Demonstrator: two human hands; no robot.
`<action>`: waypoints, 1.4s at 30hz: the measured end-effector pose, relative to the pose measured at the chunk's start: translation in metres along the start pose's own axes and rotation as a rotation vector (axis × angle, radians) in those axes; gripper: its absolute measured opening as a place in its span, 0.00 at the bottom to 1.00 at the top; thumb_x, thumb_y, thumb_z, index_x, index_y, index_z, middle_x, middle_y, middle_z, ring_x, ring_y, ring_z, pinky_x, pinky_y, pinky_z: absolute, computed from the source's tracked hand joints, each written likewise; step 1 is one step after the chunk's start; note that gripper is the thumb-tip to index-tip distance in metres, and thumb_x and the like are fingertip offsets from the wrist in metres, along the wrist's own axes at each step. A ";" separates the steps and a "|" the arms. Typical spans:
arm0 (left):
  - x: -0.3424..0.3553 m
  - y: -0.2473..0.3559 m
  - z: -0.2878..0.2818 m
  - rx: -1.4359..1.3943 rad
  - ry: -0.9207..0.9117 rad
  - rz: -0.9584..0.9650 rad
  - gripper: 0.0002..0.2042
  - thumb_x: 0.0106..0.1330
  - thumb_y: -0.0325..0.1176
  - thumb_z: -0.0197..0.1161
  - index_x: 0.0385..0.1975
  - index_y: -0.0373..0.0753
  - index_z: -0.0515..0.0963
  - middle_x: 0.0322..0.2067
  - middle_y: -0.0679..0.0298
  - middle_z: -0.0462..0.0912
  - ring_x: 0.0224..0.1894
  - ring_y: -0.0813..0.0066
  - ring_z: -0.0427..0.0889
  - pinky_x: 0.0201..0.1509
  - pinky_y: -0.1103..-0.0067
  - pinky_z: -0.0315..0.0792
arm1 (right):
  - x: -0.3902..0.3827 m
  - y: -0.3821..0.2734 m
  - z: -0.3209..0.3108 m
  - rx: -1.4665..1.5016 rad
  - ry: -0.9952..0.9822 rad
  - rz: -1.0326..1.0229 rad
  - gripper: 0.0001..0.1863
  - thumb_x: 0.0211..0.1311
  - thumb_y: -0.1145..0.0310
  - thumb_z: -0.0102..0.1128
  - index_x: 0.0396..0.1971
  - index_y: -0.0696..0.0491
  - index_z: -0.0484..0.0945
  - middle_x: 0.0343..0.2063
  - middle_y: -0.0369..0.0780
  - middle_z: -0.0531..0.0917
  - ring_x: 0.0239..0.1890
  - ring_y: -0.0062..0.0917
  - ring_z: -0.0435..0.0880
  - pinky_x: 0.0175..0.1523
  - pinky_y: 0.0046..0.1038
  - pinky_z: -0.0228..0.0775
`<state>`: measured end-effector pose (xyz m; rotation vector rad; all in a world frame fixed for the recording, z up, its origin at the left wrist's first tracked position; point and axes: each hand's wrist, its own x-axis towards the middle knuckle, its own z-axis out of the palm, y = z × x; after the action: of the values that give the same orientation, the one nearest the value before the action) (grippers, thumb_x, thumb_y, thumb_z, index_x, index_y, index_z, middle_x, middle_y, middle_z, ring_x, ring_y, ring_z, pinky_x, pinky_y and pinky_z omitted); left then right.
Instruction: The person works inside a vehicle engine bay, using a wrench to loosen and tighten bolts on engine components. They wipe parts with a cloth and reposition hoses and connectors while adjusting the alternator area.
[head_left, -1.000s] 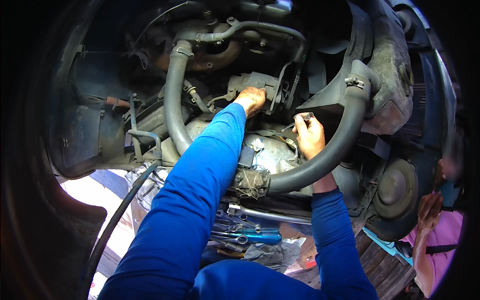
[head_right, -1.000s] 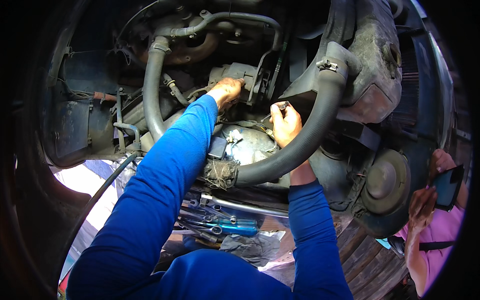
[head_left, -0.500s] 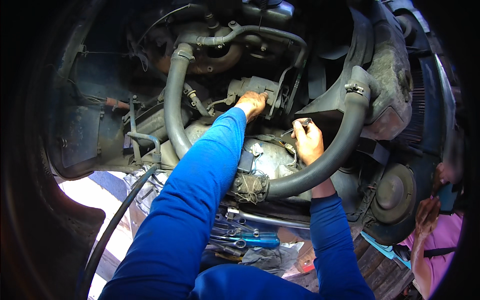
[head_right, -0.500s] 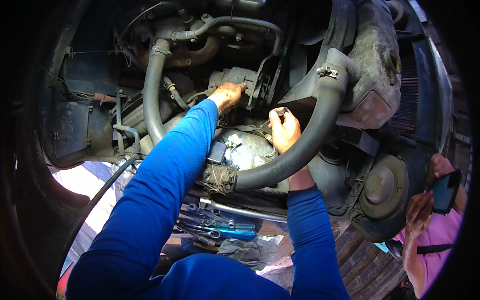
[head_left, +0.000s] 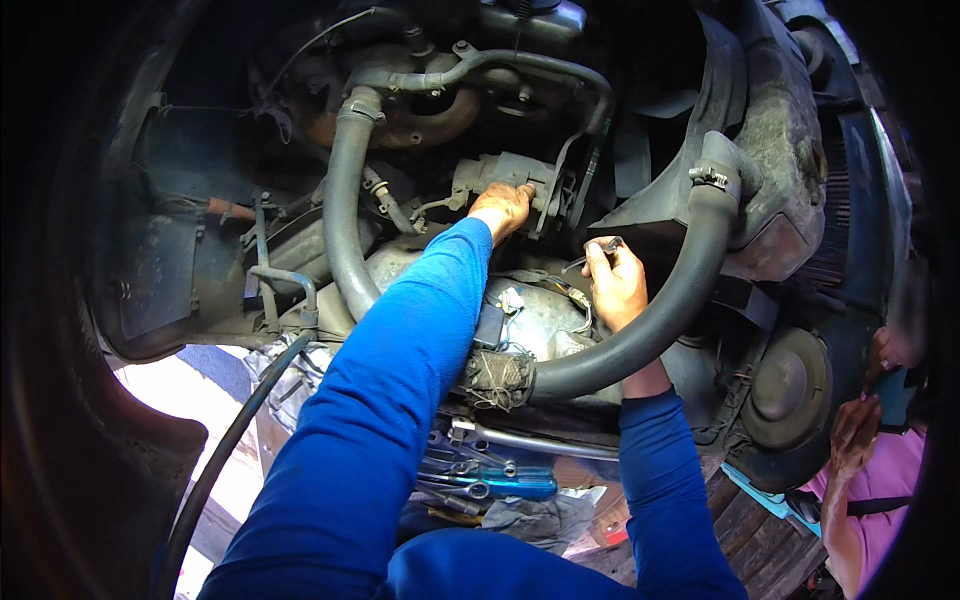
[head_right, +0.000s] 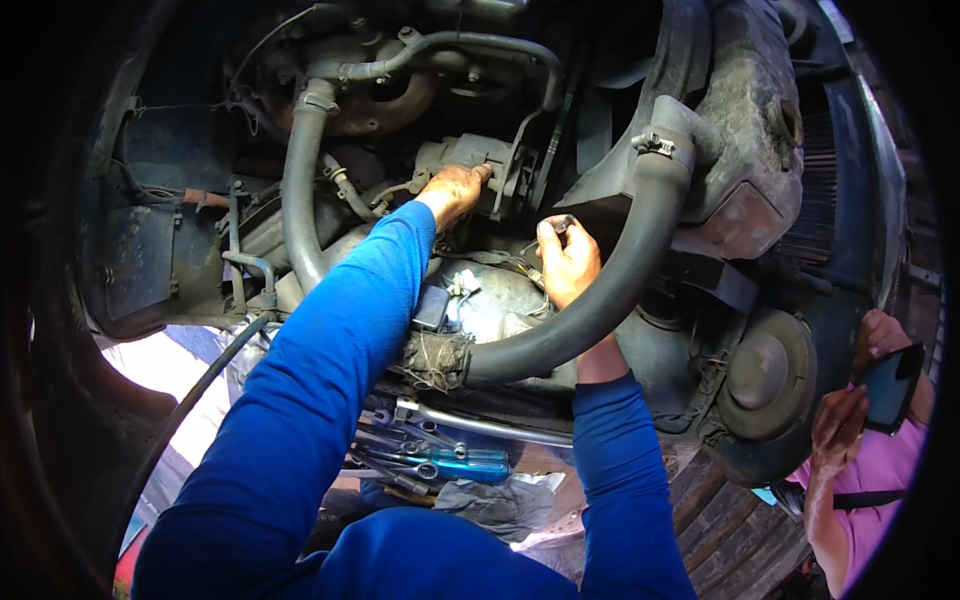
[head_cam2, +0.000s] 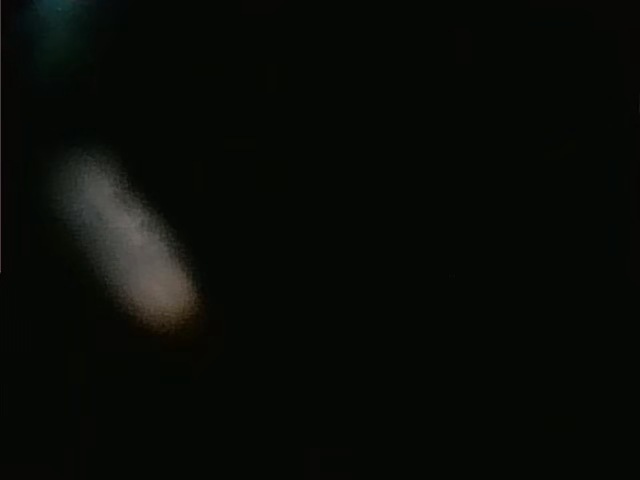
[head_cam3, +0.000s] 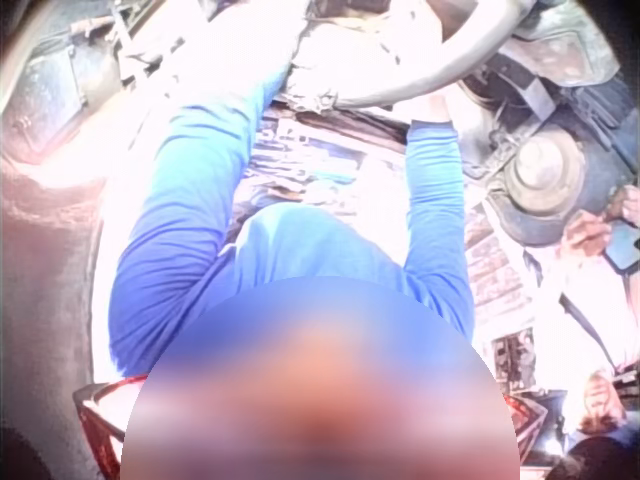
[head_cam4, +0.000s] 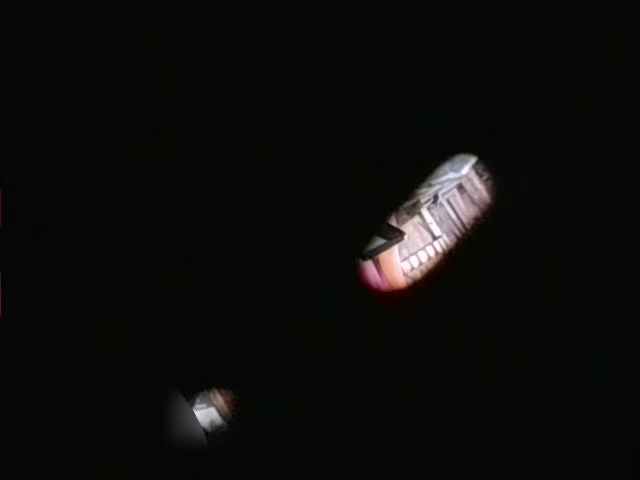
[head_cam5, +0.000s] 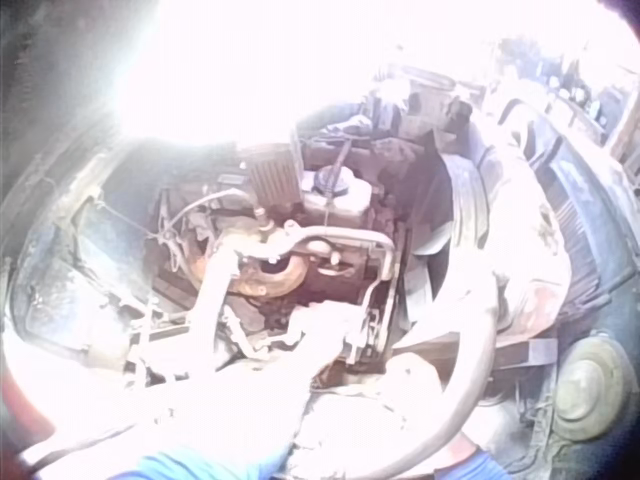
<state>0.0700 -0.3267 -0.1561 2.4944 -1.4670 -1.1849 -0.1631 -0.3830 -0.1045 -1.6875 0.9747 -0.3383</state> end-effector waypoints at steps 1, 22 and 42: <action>0.003 -0.002 0.003 -0.079 0.008 -0.027 0.18 0.76 0.30 0.56 0.63 0.35 0.74 0.52 0.52 0.86 0.54 0.59 0.85 0.58 0.66 0.79 | 0.000 0.000 0.000 -0.017 -0.008 0.012 0.10 0.80 0.65 0.58 0.40 0.55 0.80 0.24 0.32 0.80 0.19 0.11 0.70 0.25 0.20 0.63; -0.021 0.012 -0.021 -0.420 -0.069 -0.184 0.31 0.84 0.47 0.33 0.52 0.30 0.84 0.49 0.44 0.88 0.57 0.50 0.86 0.64 0.62 0.78 | -0.004 -0.008 0.000 0.004 -0.024 -0.018 0.10 0.80 0.65 0.57 0.40 0.56 0.81 0.25 0.32 0.80 0.21 0.11 0.70 0.27 0.21 0.63; -0.029 0.014 -0.028 -0.524 -0.035 -0.182 0.20 0.81 0.35 0.44 0.49 0.28 0.83 0.51 0.46 0.88 0.54 0.54 0.87 0.62 0.64 0.79 | -0.003 -0.009 -0.001 0.001 -0.030 0.001 0.10 0.80 0.66 0.57 0.40 0.56 0.81 0.25 0.31 0.80 0.21 0.11 0.70 0.27 0.20 0.63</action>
<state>0.0686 -0.3226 -0.1140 2.2742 -0.7992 -1.4206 -0.1617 -0.3804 -0.0954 -1.6868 0.9534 -0.3123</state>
